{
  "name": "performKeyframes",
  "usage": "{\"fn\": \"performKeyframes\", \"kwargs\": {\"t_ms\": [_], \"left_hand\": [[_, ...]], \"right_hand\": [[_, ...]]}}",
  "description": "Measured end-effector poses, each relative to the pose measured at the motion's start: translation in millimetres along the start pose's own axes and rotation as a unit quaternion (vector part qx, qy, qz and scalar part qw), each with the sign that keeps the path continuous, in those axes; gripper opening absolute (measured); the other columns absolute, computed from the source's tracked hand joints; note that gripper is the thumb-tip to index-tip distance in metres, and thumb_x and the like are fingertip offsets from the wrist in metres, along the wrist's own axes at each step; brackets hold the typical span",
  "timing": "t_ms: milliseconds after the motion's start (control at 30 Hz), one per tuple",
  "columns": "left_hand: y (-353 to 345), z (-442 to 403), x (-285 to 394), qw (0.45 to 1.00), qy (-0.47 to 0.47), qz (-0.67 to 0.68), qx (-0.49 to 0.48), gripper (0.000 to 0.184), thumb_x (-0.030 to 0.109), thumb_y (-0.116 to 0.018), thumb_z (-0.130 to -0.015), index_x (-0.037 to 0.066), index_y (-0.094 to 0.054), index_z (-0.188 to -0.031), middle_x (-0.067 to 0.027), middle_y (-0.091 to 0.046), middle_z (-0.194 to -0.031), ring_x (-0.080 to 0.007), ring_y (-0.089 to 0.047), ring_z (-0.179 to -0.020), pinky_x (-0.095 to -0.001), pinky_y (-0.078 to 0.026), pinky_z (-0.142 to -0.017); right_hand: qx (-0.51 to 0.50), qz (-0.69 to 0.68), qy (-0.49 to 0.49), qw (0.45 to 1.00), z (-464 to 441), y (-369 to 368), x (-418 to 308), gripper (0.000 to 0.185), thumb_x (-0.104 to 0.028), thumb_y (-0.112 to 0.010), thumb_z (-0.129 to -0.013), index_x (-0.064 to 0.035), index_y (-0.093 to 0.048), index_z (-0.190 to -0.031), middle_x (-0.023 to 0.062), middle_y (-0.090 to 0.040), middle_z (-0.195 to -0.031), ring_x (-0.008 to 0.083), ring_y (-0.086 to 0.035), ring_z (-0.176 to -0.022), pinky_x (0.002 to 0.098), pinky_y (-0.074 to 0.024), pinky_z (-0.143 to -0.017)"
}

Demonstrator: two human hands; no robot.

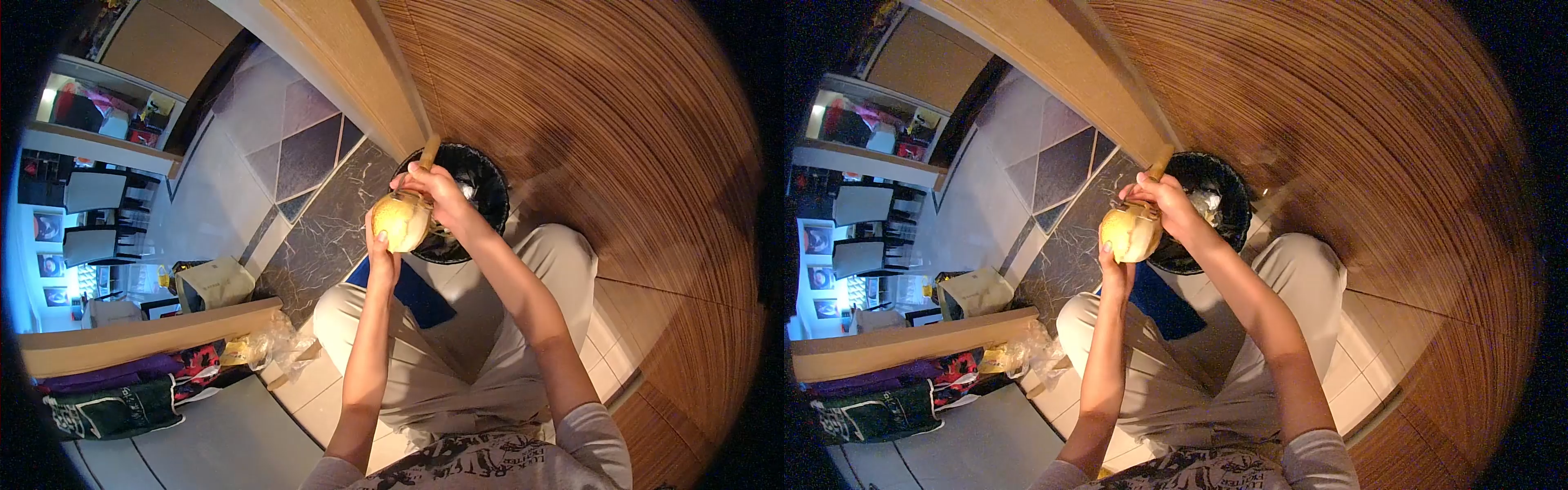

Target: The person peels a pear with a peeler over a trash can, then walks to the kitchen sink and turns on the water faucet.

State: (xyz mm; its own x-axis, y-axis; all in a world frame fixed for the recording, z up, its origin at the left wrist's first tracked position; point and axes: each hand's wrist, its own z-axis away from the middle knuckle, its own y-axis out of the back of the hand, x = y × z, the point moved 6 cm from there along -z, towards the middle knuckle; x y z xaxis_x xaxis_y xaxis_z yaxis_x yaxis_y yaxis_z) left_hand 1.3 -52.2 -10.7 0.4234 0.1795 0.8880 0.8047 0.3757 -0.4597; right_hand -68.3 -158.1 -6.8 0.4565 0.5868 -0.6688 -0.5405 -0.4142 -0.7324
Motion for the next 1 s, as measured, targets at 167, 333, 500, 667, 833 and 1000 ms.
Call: {"fn": "performKeyframes", "kwargs": {"t_ms": [167, 333, 500, 667, 833, 1000], "left_hand": [[1, -1, 1, 0.999, 0.003, -0.050, -0.012, 0.079, 0.049, -0.062, -0.062, 0.003, -0.031, -0.118, -0.0105, -0.041, -0.110, -0.0202, -0.041, -0.106, -0.0318, -0.031, -0.091], [2, 0, -2, 0.998, 0.019, -0.052, -0.020, 0.079, 0.049, -0.062, -0.062, 0.005, -0.030, -0.119, -0.0108, -0.039, -0.113, -0.0205, -0.039, -0.107, -0.0323, -0.031, -0.092], [5, -6, -9, 0.995, 0.052, -0.070, -0.038, 0.072, 0.049, -0.054, -0.071, 0.008, -0.024, -0.122, -0.0112, -0.035, -0.118, -0.0214, -0.037, -0.110, -0.0327, -0.030, -0.092], [-6, -6, -1, 0.994, 0.095, -0.054, -0.024, 0.057, 0.045, -0.039, -0.083, 0.012, -0.020, -0.126, -0.0102, -0.031, -0.124, -0.0244, -0.032, -0.116, -0.0372, -0.031, -0.093], [3, -7, -12, 0.984, 0.146, 0.083, -0.053, 0.052, 0.037, -0.040, -0.085, 0.014, -0.020, -0.127, -0.0092, -0.029, -0.127, -0.0226, -0.032, -0.117, -0.0370, -0.031, -0.093], [1, 0, -7, 0.985, 0.160, 0.034, -0.049, 0.053, 0.028, -0.047, -0.084, 0.015, -0.021, -0.128, -0.0086, -0.029, -0.127, -0.0218, -0.033, -0.116, -0.0349, -0.032, -0.093]], "right_hand": [[-0.017, -0.076, -0.050, 0.996, -3, 17, 22, 0.026, -0.026, -0.049, -0.083, -0.0015, -0.055, -0.083, 0.0107, -0.059, -0.085, 0.0174, -0.056, -0.085, 0.0306, -0.0424, -0.080], [0.012, -0.109, -0.094, 0.990, -1, 22, 28, 0.026, -0.024, -0.044, -0.085, -0.0009, -0.057, -0.083, 0.0114, -0.060, -0.089, 0.0193, -0.055, -0.089, 0.0324, -0.0398, -0.083], [0.068, -0.111, -0.055, 0.990, -4, 34, 19, 0.026, -0.024, -0.044, -0.085, -0.0009, -0.056, -0.081, 0.0111, -0.060, -0.085, 0.0196, -0.056, -0.086, 0.0321, -0.0412, -0.081], [0.089, -0.081, 0.021, 0.992, -5, 28, -2, 0.020, -0.019, -0.042, -0.087, -0.0025, -0.050, -0.078, 0.0133, -0.059, -0.081, 0.0209, -0.057, -0.080, 0.0323, -0.0445, -0.075], [0.081, -0.022, 0.138, 0.987, 2, 0, -12, 0.012, -0.015, -0.042, -0.087, -0.0047, -0.036, -0.088, 0.0110, -0.054, -0.074, 0.0188, -0.057, -0.071, 0.0290, -0.0461, -0.068], [0.037, 0.029, 0.169, 0.985, 2, -6, -8, 0.012, -0.014, -0.044, -0.086, -0.0056, -0.036, -0.089, 0.0094, -0.054, -0.072, 0.0188, -0.057, -0.073, 0.0308, -0.0466, -0.069]]}}
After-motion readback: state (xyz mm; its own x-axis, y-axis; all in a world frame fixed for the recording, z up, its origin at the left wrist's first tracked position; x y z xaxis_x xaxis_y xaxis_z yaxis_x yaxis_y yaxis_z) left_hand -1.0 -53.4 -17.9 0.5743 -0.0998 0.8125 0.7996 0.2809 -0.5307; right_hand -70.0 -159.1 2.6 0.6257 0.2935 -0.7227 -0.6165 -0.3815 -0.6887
